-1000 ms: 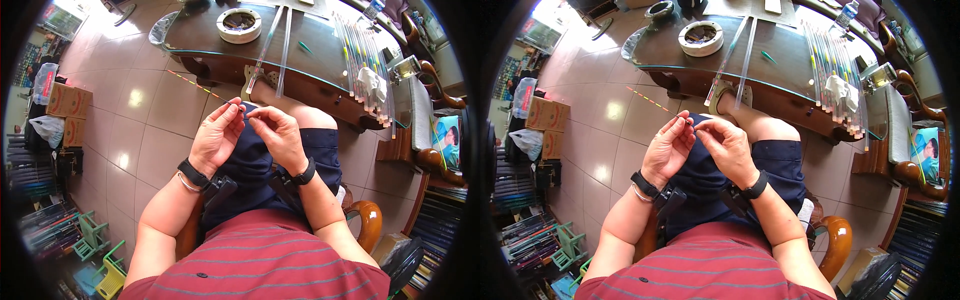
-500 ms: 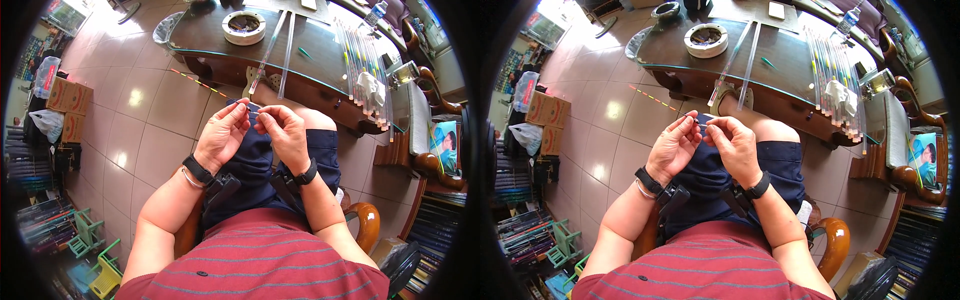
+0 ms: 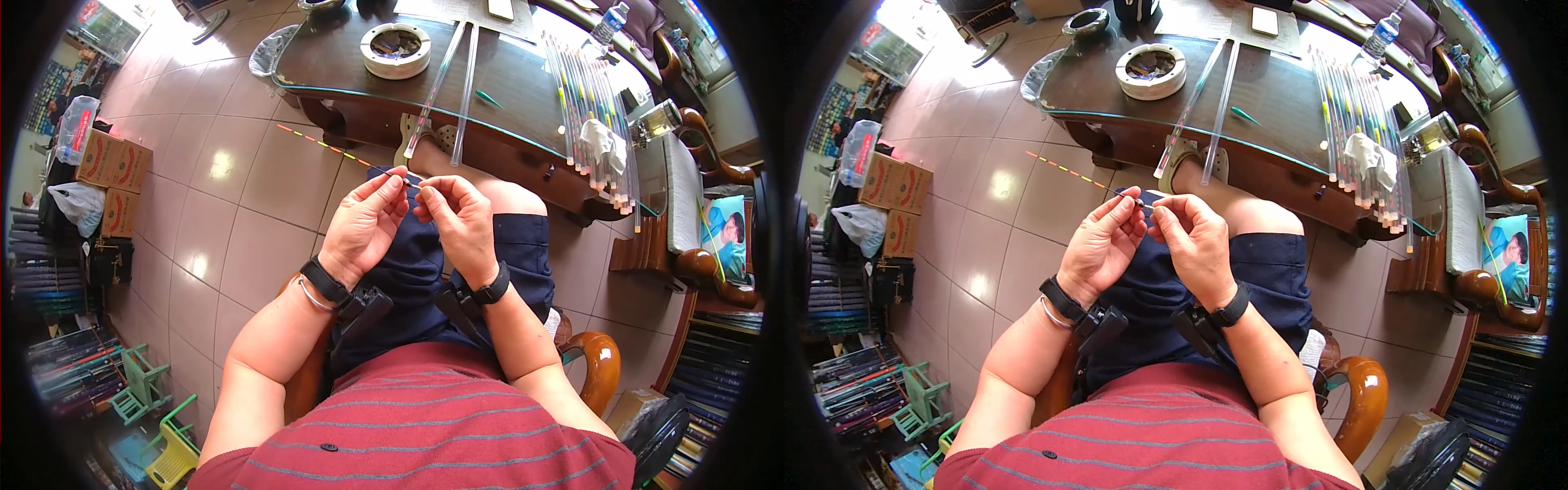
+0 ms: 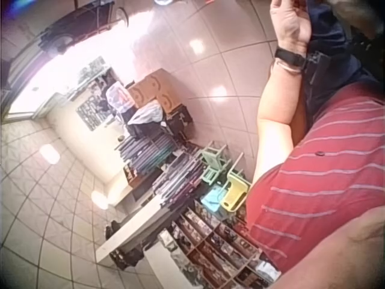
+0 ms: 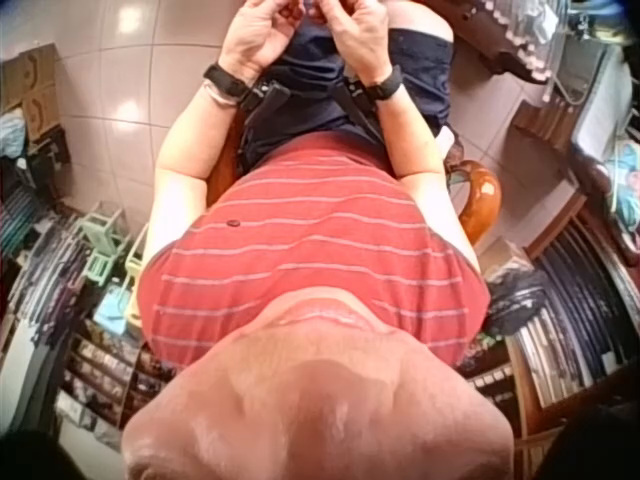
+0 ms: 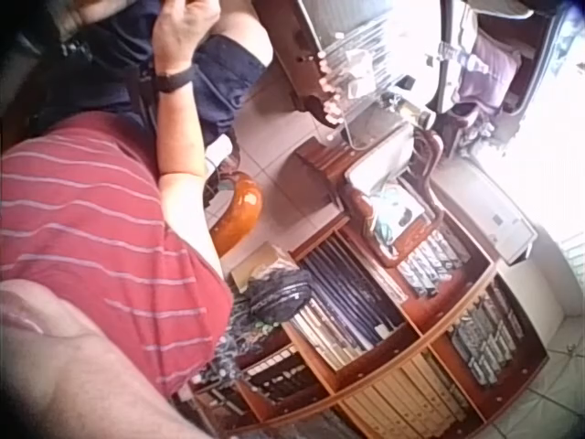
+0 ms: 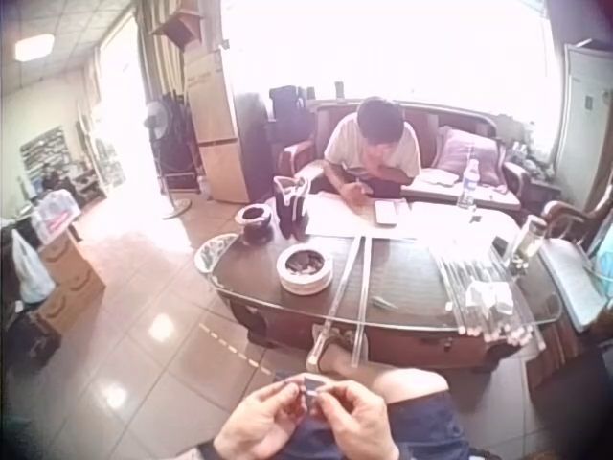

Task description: The recorder is seen assembling and organizing fishing floats and protective tubes.

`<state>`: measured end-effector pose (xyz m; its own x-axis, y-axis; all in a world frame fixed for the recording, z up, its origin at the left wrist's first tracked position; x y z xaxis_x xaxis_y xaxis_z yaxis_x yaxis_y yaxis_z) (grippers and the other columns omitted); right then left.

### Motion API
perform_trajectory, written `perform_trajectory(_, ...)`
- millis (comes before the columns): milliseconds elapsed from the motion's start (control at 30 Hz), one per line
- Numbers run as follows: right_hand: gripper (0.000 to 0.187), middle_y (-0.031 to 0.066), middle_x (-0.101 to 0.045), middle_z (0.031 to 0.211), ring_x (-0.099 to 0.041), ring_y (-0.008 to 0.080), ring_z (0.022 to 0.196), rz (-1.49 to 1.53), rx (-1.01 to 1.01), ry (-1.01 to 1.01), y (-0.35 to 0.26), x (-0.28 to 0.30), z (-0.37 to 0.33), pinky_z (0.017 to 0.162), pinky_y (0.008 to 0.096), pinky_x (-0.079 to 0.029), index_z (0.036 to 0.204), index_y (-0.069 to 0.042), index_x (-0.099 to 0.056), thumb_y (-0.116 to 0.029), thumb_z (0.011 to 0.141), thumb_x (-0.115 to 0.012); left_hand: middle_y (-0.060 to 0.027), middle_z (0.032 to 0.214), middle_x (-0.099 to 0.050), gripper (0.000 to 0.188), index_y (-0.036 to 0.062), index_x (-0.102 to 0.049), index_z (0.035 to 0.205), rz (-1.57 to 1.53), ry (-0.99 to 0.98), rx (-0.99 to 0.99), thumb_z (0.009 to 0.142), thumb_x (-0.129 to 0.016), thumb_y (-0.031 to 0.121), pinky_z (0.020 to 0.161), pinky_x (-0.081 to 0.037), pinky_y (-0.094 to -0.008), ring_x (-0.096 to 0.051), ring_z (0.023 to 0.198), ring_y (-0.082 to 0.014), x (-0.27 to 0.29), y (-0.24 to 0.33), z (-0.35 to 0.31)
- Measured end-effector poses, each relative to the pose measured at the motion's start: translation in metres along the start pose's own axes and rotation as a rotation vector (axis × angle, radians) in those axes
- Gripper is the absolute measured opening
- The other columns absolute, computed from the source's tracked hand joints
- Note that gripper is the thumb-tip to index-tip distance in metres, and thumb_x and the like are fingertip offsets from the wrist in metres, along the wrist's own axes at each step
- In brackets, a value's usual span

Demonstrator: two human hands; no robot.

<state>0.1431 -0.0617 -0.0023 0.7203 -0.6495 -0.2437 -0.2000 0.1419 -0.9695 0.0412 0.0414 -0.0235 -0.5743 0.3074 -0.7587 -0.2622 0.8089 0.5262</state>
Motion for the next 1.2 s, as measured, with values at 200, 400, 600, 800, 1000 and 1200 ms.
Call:
perform_trajectory(200,0.014,0.0063,-0.067,0.088,-0.064,0.0102,0.074,0.012,-0.014,-0.005,0.003,0.0,0.0,0.069,0.0227,-0.054,0.103,0.002,-0.062,-0.009,0.094,-0.061,-0.0039,0.096,-0.068,0.021,0.0032,-0.066,0.113,0.063,-0.008,-0.065,0.092,-0.063,0.007,0.081,-0.052,-0.0251,-0.062,0.087,-0.0117,-0.002,0.001,0.0)
perform_trajectory(400,0.011,0.0025,-0.066,0.083,-0.062,0.0074,0.07,0.018,-0.039,-0.011,0.008,-0.004,0.004,0.064,0.0211,-0.052,0.099,0.002,-0.063,-0.008,0.094,-0.061,-0.0055,0.098,-0.069,0.02,0.0033,-0.066,0.113,0.109,0.004,-0.092,0.093,-0.062,0.008,0.081,-0.052,-0.0253,-0.064,0.087,-0.0124,0.001,0.003,0.001)
perform_trajectory(600,0.013,0.0044,-0.068,0.083,-0.064,0.0078,0.074,-0.173,0.052,-0.034,-0.002,-0.007,0.01,0.068,0.0234,-0.053,0.097,0.003,-0.064,-0.009,0.091,-0.064,-0.007,0.1,-0.07,0.017,0.0036,-0.066,0.109,0.085,0.041,-0.074,0.093,-0.062,0.008,0.085,-0.053,-0.0277,-0.065,0.09,-0.0142,0.003,0.003,0.003)
perform_trajectory(800,0.018,0.0059,-0.068,0.083,-0.064,0.0092,0.075,-0.176,0.039,-0.237,-0.014,0.007,0.031,0.069,0.0244,-0.053,0.099,0.004,-0.064,-0.011,0.09,-0.068,-0.0068,0.099,-0.069,0.016,0.0043,-0.066,0.109,0.036,0.047,-0.044,0.094,-0.061,0.009,0.082,-0.055,-0.0264,-0.066,0.089,-0.0134,0.006,0.005,0.004)
perform_trajectory(1000,0.014,0.0186,-0.063,0.093,-0.062,0.0366,0.091,-1.226,0.385,0.252,-0.003,0.133,0.134,0.08,0.0445,-0.051,0.091,-0.003,-0.066,-0.014,0.083,-0.066,-0.0068,0.1,-0.068,0.017,0.0042,-0.064,0.111,0.041,0.019,-0.019,0.095,-0.06,0.009,0.08,-0.056,-0.0257,-0.066,0.089,-0.0127,0.0,0.004,0.004)
perform_trajectory(1200,0.014,0.0193,-0.06,0.101,-0.063,0.0371,0.095,-1.547,0.227,0.17,0.022,0.16,0.171,0.082,0.0455,-0.053,0.093,-0.004,-0.061,-0.015,0.085,-0.06,-0.0062,0.1,-0.069,0.019,0.0044,-0.064,0.112,0.072,0.021,-0.021,0.095,-0.06,0.011,0.079,-0.056,-0.0252,-0.066,0.088,-0.0123,-0.001,0.004,0.003)
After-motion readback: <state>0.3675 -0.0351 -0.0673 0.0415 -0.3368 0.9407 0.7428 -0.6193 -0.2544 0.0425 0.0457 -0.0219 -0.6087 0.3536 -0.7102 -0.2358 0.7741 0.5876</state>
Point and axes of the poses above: each hand's wrist, its own z-axis towards the middle knuckle, its own x-axis out of the back of the hand, y = z × x, the point moved 5 cm from there along z, towards the middle knuckle
